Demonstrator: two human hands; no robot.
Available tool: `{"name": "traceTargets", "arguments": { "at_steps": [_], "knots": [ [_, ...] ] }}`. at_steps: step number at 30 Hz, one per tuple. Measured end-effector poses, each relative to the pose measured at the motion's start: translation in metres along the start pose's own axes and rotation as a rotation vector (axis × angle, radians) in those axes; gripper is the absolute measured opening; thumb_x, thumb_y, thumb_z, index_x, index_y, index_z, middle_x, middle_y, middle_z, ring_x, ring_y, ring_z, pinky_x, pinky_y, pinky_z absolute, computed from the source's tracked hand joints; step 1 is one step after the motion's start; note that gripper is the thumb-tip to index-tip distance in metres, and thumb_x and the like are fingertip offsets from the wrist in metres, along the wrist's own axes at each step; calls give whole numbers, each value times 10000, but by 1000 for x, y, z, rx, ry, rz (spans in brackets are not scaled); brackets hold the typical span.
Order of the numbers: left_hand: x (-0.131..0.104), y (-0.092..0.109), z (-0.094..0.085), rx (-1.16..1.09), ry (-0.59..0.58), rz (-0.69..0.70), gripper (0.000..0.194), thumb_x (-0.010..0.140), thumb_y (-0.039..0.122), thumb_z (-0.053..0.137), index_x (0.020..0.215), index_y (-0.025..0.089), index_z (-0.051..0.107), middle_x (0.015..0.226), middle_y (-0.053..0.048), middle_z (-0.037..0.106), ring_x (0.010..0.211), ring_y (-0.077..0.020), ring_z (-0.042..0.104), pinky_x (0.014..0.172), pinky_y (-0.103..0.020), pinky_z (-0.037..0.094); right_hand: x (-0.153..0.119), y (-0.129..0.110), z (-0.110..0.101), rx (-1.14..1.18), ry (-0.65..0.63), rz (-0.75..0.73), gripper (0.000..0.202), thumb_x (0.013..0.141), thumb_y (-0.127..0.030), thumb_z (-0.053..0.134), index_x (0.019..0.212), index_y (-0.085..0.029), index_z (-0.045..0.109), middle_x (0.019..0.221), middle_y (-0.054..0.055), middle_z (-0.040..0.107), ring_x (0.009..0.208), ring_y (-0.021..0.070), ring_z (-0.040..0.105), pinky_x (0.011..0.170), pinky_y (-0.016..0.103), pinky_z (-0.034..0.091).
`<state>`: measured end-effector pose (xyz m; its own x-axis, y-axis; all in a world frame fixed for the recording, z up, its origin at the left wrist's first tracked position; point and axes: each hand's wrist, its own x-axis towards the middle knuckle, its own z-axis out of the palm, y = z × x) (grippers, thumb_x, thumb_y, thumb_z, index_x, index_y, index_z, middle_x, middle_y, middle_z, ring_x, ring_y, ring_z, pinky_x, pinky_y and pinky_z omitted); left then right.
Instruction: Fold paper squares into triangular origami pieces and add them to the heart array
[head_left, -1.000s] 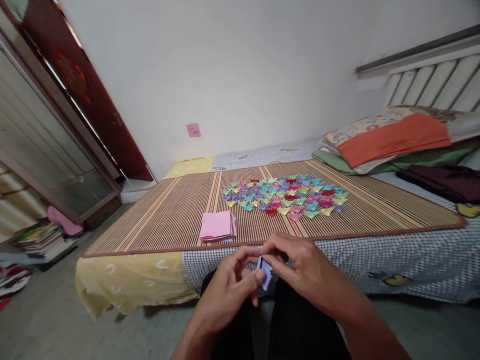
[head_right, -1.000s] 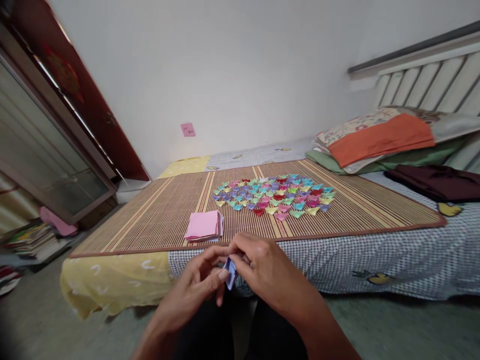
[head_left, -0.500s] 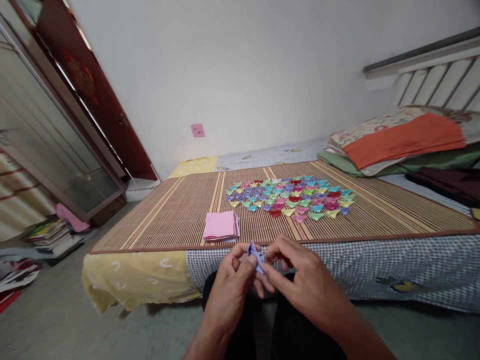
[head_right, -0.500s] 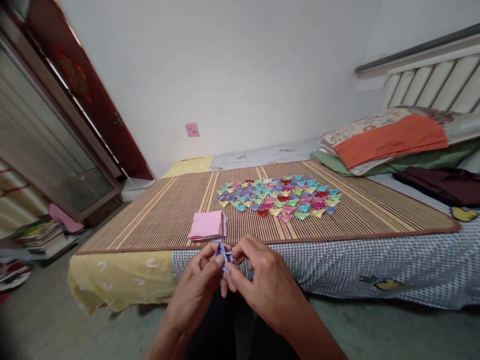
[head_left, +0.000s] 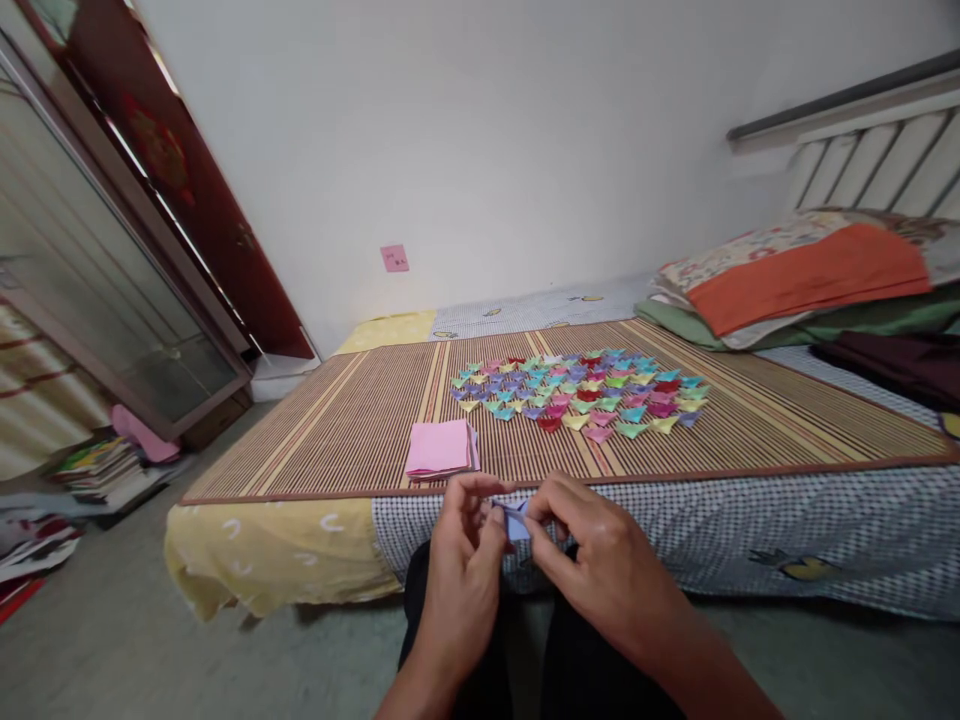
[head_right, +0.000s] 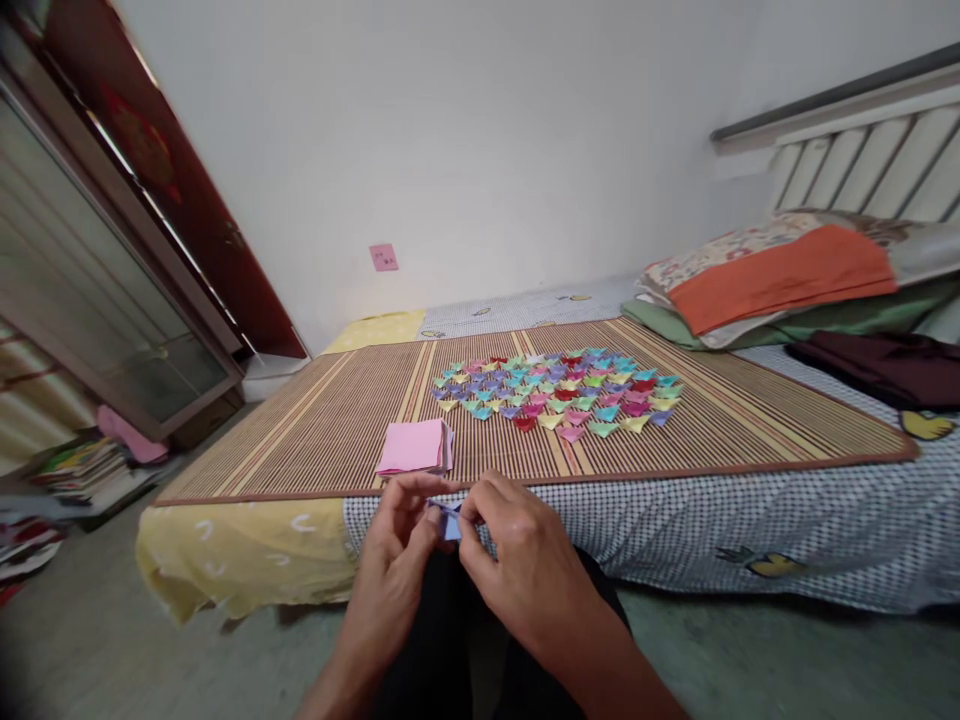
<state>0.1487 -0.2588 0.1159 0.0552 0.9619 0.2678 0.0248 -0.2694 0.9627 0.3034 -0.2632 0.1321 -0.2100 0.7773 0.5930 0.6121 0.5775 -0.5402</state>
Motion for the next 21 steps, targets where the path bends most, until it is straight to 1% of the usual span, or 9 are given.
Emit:
{"name": "traceTargets", "arguments": {
  "at_steps": [2,4,6,8,10,14,17,19,21],
  "knots": [
    [-1,0,-1,89,38,99,108,997,239,521,1100,230,550,1094,-62,672,936,-182,644,848,-314,513,0,-1,-1,-6,-3,-26,218,856,-26,509,752,-217,503,765,10,585,705,166,564,629,278,414],
    [-2,1,-3,204,49,193,90,991,177,491,1024,229,557,1147,-75,674,1003,-199,649,902,-341,497,0,-1,-2,-14,-6,-47,219,847,-23,506,750,-219,498,767,12,585,711,168,568,625,275,413],
    [-2,3,-5,311,25,256,143,979,129,468,934,222,567,1117,-74,676,1019,-212,646,900,-347,489,0,-2,-3,-25,-5,-67,221,847,-23,503,747,-221,492,765,13,584,714,170,572,620,272,412],
    [-1,4,-6,372,2,284,174,973,113,455,902,220,573,1038,-62,671,991,-212,647,871,-338,486,0,-3,-3,-35,0,-90,221,852,-26,498,748,-220,493,758,14,582,708,170,574,614,270,409],
    [-1,4,-7,361,3,254,143,983,138,459,955,226,568,983,-42,659,907,-194,648,799,-313,489,0,-3,-4,-43,5,-108,218,858,-27,494,750,-216,498,752,16,580,700,170,576,614,270,411],
    [-2,2,-8,271,-2,93,20,1016,245,477,1016,249,497,853,14,603,690,-152,575,625,-262,453,0,-2,-6,-56,9,-122,213,875,-36,487,753,-209,511,751,22,586,692,170,581,617,276,412],
    [-1,4,-9,272,-2,76,26,1033,265,449,1011,259,461,807,34,556,670,-145,542,628,-259,446,0,-3,-7,-63,-6,-136,213,885,-45,483,755,-209,522,747,21,589,695,170,580,622,280,413],
    [-1,6,-9,281,-14,102,56,1043,251,410,1017,259,459,844,22,576,690,-146,556,645,-263,453,-1,-2,-7,-59,-12,-146,216,884,-43,479,758,-211,527,747,19,590,702,170,581,634,284,419],
    [0,8,-9,296,-38,136,109,1040,221,385,980,252,472,908,1,610,716,-146,576,667,-268,466,-2,-2,-7,-48,-15,-154,218,882,-37,475,765,-211,532,752,18,592,711,169,583,647,286,426]
  ]
}}
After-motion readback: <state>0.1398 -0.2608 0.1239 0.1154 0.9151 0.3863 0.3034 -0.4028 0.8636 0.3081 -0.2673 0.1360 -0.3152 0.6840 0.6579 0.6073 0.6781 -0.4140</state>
